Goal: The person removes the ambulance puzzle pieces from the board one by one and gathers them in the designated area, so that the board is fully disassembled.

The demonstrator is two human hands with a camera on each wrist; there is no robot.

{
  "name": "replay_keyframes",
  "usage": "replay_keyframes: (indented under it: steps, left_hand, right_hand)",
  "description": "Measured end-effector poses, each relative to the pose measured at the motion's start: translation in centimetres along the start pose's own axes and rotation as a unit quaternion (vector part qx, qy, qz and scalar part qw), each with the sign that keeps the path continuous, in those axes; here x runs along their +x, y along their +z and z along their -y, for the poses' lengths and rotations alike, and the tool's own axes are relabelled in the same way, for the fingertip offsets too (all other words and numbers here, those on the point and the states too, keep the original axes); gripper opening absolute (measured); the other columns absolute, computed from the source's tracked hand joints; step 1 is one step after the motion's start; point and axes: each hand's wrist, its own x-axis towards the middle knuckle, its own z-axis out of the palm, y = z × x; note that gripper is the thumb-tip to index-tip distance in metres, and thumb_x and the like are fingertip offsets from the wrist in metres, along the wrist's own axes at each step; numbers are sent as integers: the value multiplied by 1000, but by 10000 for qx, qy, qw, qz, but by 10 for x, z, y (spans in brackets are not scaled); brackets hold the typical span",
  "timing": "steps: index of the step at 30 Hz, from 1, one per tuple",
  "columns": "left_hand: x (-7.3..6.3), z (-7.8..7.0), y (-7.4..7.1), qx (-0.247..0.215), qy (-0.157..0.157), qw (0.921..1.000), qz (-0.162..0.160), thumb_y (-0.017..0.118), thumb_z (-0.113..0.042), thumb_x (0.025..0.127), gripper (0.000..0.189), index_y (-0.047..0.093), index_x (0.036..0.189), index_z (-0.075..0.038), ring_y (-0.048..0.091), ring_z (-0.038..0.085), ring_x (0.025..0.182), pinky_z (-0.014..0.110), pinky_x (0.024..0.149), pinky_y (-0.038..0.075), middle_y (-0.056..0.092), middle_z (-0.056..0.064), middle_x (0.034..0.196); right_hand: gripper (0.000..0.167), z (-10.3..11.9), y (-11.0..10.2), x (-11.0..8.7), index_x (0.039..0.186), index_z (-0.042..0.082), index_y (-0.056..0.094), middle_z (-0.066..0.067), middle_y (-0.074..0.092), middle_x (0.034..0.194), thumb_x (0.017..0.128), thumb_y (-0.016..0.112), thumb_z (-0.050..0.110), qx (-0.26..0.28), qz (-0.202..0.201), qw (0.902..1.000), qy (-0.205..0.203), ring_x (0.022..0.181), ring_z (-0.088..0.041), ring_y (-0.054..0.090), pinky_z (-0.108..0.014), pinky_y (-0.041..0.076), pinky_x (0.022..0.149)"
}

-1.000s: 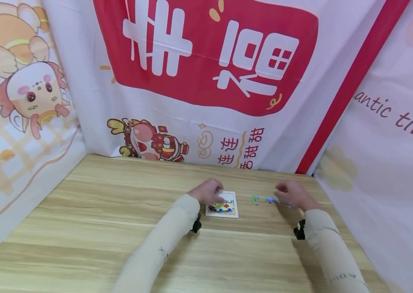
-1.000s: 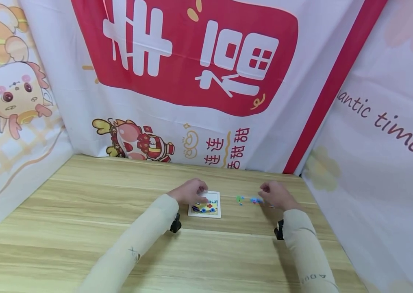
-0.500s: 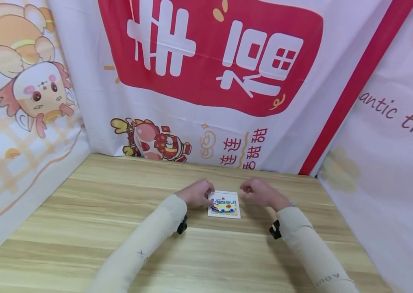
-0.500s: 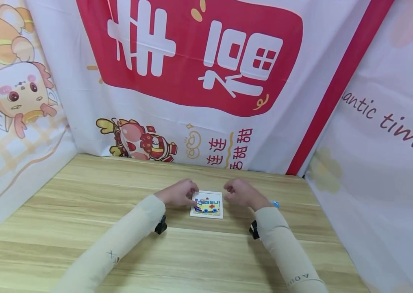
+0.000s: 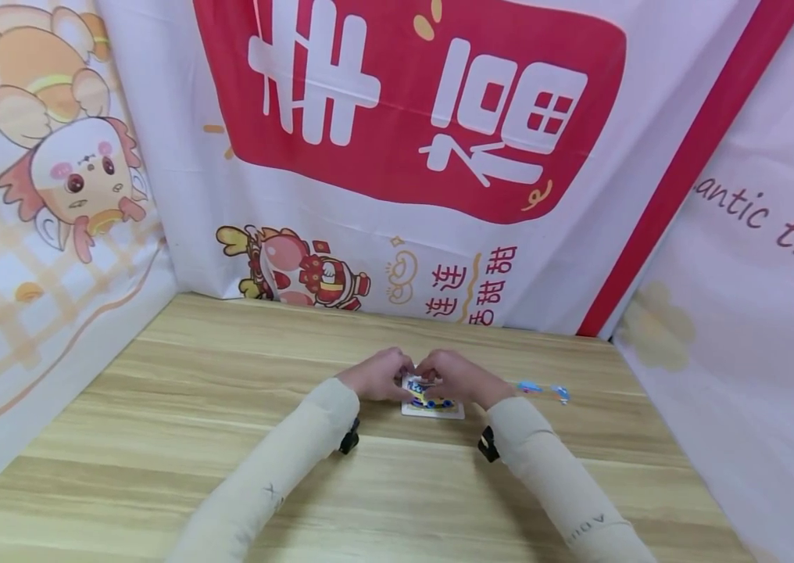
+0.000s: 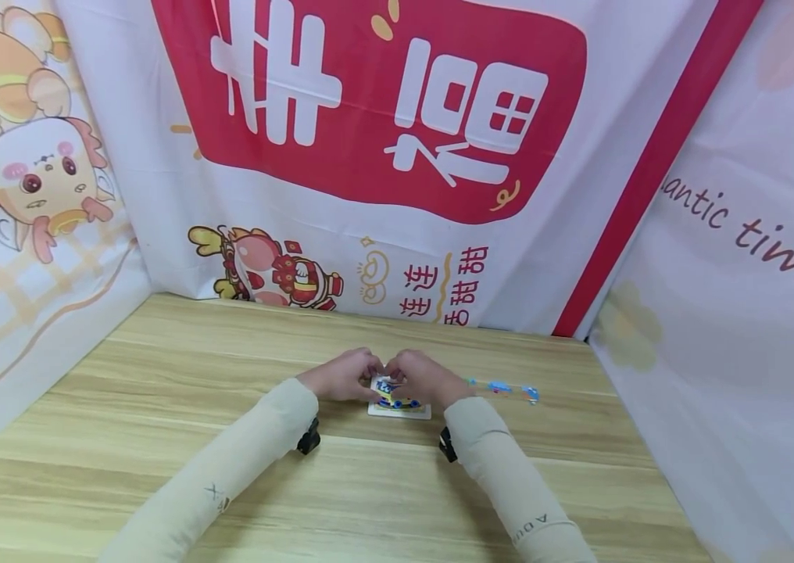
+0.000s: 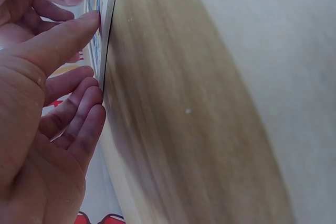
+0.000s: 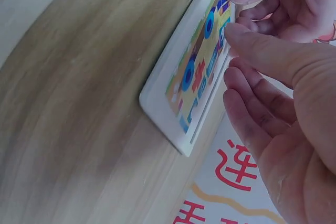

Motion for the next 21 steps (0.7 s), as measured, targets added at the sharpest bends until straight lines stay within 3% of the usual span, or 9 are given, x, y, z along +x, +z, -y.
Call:
replay_keyframes:
  steps: [11, 15, 21]
  left_hand:
    - [-2, -3, -2, 58, -48, 10000, 35, 85, -18, 90, 42, 70, 124, 4, 63, 31, 112, 44, 103, 54, 69, 17, 117]
    - [-2, -3, -2, 86, -12, 10000, 18, 85, -18, 90, 42, 70, 122, 4, 63, 30, 111, 44, 102, 54, 69, 17, 117]
    - [-1, -1, 0, 59, -70, 10000, -2, 85, -19, 91, 42, 70, 123, 3, 63, 28, 111, 42, 101, 55, 70, 15, 118]
  right_hand:
    - [17, -1, 4, 11, 108, 9, 83, -5, 72, 94, 94, 77, 2, -175, 139, 9997, -37, 85, -13, 56, -29, 49, 76]
    - [15, -3, 5, 12, 107, 10, 84, -3, 71, 93, 94, 77, 4, -217, 173, 9996, 31, 84, -11, 54, -27, 48, 75]
    - [14, -2, 7, 14, 104, 8, 82, -3, 77, 95, 93, 78, 1, 92, 64, 9997, 233, 84, -11, 62, -31, 56, 79]
